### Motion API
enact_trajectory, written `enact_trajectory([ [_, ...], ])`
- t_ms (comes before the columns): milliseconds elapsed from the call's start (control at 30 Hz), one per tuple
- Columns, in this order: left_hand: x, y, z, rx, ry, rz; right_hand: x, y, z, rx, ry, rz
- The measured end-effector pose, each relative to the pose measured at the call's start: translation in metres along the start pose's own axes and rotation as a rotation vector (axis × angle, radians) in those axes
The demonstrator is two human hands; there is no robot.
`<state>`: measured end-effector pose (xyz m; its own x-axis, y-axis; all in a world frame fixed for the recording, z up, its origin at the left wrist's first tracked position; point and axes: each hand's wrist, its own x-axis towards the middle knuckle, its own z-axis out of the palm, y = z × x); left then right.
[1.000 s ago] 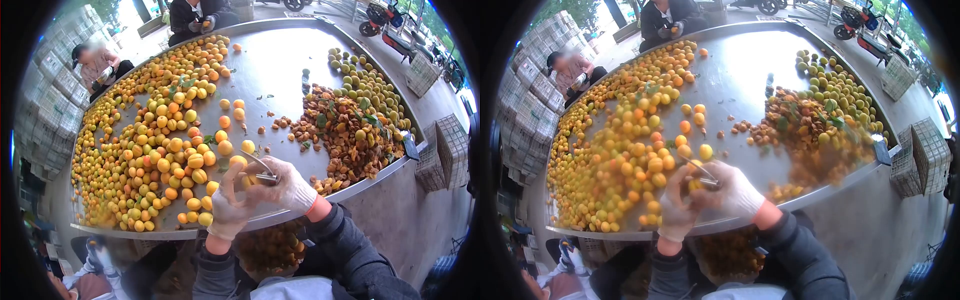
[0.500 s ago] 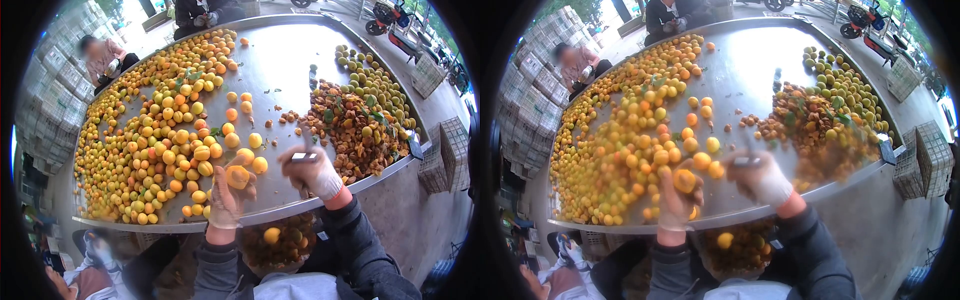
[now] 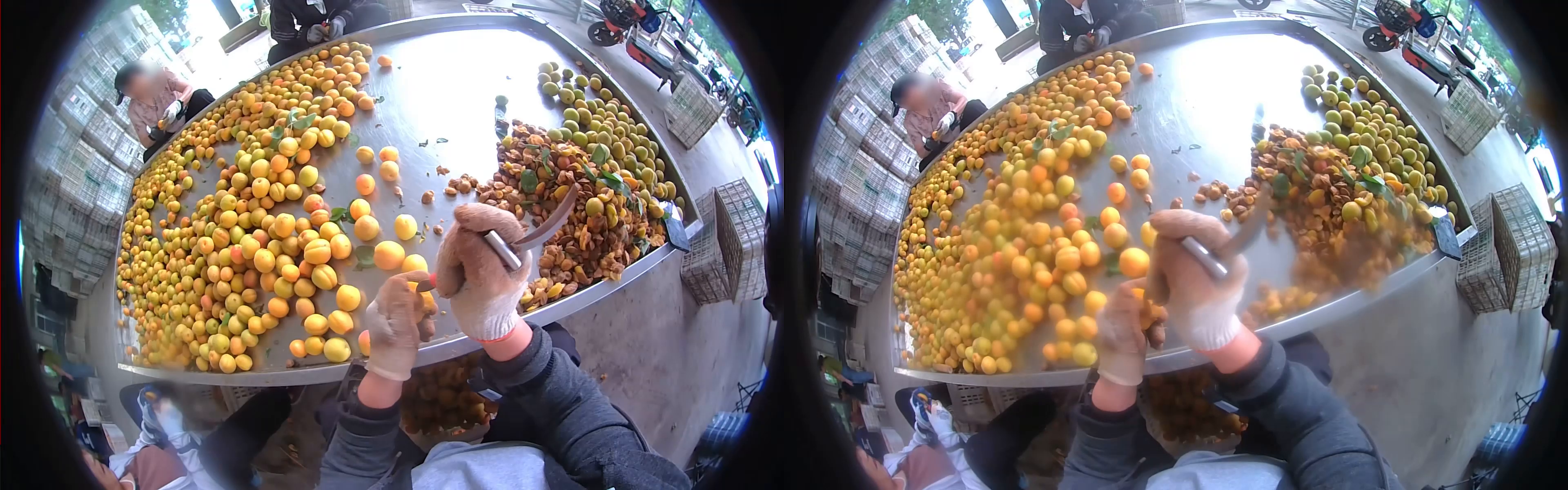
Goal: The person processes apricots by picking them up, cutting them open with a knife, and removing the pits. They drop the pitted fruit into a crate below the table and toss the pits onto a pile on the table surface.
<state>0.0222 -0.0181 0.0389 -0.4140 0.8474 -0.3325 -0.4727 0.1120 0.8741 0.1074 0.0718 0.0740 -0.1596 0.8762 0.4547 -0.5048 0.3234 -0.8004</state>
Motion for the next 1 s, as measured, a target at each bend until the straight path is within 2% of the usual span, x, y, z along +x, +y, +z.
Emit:
enact_trajectory([
  [33, 0.0, -0.003, 0.002, 0.069, 0.032, 0.066, 0.0, 0.002, -0.001, 0.0, 0.0, 0.001],
  [67, -0.001, -0.006, 0.003, 0.139, 0.066, 0.131, -0.001, 0.005, -0.003, -0.139, -0.085, -0.01],
  [167, 0.002, -0.011, -0.001, 0.176, 0.045, 0.192, 0.009, 0.0, 0.001, 0.112, -0.061, 0.377],
  [233, 0.007, -0.015, -0.001, 0.086, 0.029, 0.191, 0.024, 0.01, -0.002, 0.465, 0.137, 0.69],
  [300, 0.011, -0.013, 0.001, -0.005, 0.01, 0.19, 0.024, 0.026, -0.006, 0.541, 0.176, 0.707],
  [367, 0.013, -0.007, 0.0, -0.097, 0.113, -0.039, 0.022, 0.033, -0.009, 0.619, 0.213, 0.72],
  [400, 0.013, -0.006, -0.003, -0.096, 0.116, -0.037, 0.022, 0.033, -0.01, 0.634, 0.236, 0.735],
  [467, 0.013, -0.007, -0.008, -0.169, -0.02, -0.064, 0.02, 0.034, -0.01, 0.651, 0.259, 0.75],
  [500, 0.011, -0.002, -0.006, -0.168, -0.018, -0.064, 0.019, 0.036, -0.009, 0.649, 0.271, 0.731],
  [567, 0.005, 0.012, 0.002, -0.091, 0.044, -0.19, 0.018, 0.034, -0.006, 0.649, 0.284, 0.713],
  [667, 0.015, -0.005, -0.005, -0.018, 0.119, -0.102, 0.02, 0.028, -0.006, 0.581, 0.296, 0.703],
  [733, 0.023, -0.009, -0.018, -0.1, 0.135, -0.092, 0.025, 0.03, -0.017, 0.782, 0.153, 0.737],
  [767, 0.025, -0.009, -0.023, -0.182, 0.154, -0.084, 0.024, 0.028, -0.02, 0.783, 0.153, 0.738],
  [833, 0.023, 0.0, -0.016, -0.168, 0.217, -0.016, 0.027, 0.018, -0.02, 0.516, 0.083, 0.753],
  [900, 0.023, 0.004, -0.016, -0.151, 0.273, 0.057, 0.025, 0.003, -0.015, 0.026, -0.163, 0.78],
  [967, 0.024, -0.003, -0.022, -0.056, 0.228, 0.109, 0.011, 0.01, -0.008, -0.282, -0.452, 0.59],
  [1000, 0.026, -0.007, -0.024, -0.025, 0.215, 0.127, -0.006, 0.03, -0.009, -0.185, -0.488, 0.547],
])
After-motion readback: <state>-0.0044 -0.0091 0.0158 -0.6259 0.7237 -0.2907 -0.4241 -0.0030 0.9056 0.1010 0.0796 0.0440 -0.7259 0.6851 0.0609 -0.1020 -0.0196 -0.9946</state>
